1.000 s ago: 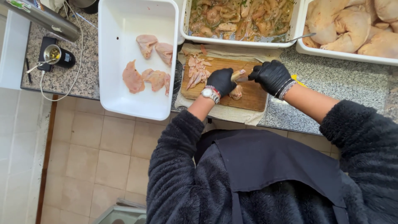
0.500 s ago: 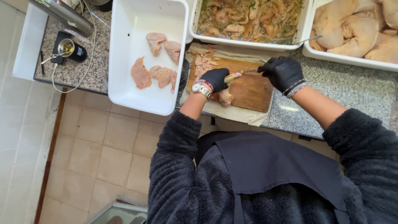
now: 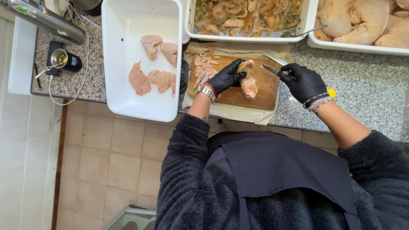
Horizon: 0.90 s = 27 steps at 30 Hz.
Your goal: The recorder uses a knife to trim and prepare raw chicken wings on a wooden cutting board in a commercial kitchen setting.
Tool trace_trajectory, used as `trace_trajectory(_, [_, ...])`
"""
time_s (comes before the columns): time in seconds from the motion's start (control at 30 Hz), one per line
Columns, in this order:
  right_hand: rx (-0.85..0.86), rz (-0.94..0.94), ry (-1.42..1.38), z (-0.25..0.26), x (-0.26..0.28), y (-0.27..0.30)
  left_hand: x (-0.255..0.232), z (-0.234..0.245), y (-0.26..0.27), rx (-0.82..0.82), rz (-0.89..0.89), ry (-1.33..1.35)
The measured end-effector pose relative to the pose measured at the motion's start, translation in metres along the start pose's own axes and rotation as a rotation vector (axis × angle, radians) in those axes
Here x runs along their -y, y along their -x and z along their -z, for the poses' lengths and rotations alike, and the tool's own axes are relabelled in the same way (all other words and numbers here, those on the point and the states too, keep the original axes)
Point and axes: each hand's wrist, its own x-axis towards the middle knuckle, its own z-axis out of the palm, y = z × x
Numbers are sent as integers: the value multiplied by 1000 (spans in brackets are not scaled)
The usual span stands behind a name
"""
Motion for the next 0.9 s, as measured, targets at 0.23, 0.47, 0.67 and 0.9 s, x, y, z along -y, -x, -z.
trace_trajectory(0.23, [88, -4, -38, -18, 14, 24, 47, 20, -14, -50, 29, -424])
trace_trajectory(0.47, [108, 43, -48, -43, 24, 30, 15, 28, 11, 65, 131, -565])
trace_trajectory(0.67, [157, 38, -132, -44, 49, 32, 21, 15, 26, -95, 251, -752])
trace_trajectory(0.9, [125, 306, 86, -70, 51, 27, -4, 9, 39, -101, 179, -732])
